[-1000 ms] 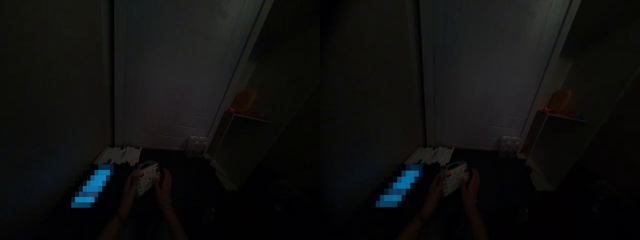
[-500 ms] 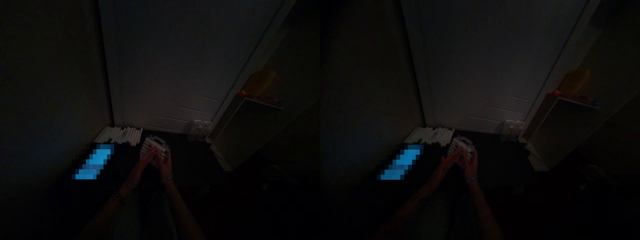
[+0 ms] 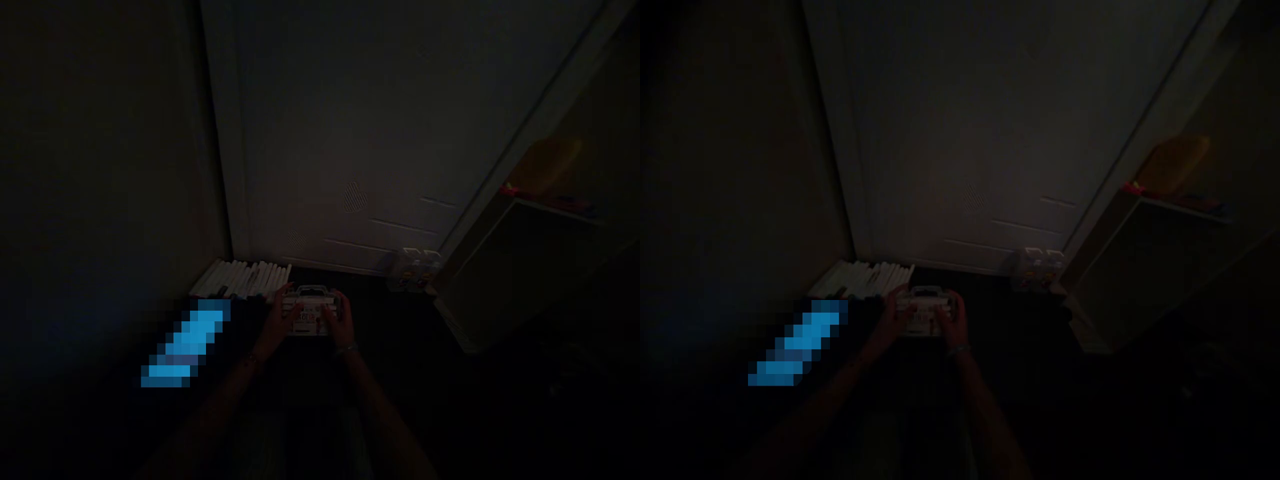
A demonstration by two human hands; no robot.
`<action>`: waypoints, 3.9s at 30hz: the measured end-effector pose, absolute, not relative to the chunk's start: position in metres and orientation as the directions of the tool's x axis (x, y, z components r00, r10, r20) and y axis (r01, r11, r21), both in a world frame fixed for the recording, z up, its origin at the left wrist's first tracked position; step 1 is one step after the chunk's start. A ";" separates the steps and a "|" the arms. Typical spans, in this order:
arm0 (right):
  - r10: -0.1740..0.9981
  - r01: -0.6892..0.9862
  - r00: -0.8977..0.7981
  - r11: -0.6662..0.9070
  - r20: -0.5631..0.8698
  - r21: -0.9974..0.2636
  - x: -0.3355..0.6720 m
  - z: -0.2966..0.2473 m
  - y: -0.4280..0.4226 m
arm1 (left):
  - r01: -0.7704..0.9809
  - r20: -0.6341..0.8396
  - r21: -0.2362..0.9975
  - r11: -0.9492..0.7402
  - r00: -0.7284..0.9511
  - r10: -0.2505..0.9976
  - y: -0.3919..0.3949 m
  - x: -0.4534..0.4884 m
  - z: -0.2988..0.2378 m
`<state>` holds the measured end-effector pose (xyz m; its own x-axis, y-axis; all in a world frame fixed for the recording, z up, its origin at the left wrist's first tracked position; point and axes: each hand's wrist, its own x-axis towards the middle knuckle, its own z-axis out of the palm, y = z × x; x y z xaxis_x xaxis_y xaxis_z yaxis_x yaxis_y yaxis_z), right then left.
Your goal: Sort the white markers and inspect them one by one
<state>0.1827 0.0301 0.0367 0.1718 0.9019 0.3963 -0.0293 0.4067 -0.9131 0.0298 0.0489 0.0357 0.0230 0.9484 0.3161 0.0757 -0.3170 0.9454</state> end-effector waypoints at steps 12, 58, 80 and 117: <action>0.829 0.275 0.200 0.465 0.523 -0.842 0.178 0.024 0.033 | 0.314 0.451 0.847 -0.429 0.000 0.892 0.065 0.026 0.016; 0.804 0.352 0.208 0.470 0.557 -0.809 0.180 0.018 0.040 | 0.642 0.643 0.536 -0.549 0.111 0.758 0.077 0.024 -0.008; 0.791 0.441 0.221 0.441 0.570 -0.782 0.181 0.015 0.040 | 0.651 0.637 0.519 -0.553 0.137 0.759 0.072 0.025 -0.002; 0.781 0.451 0.255 0.425 0.570 -0.785 0.180 0.017 0.036 | 0.658 0.624 0.518 -0.546 0.145 0.768 0.069 0.023 -0.003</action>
<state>0.1798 0.0356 0.0167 0.2552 0.7813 0.5696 0.4509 0.4249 -0.7849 0.0234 0.0686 -0.0032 0.1453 0.7676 0.6242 0.6581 -0.5461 0.5184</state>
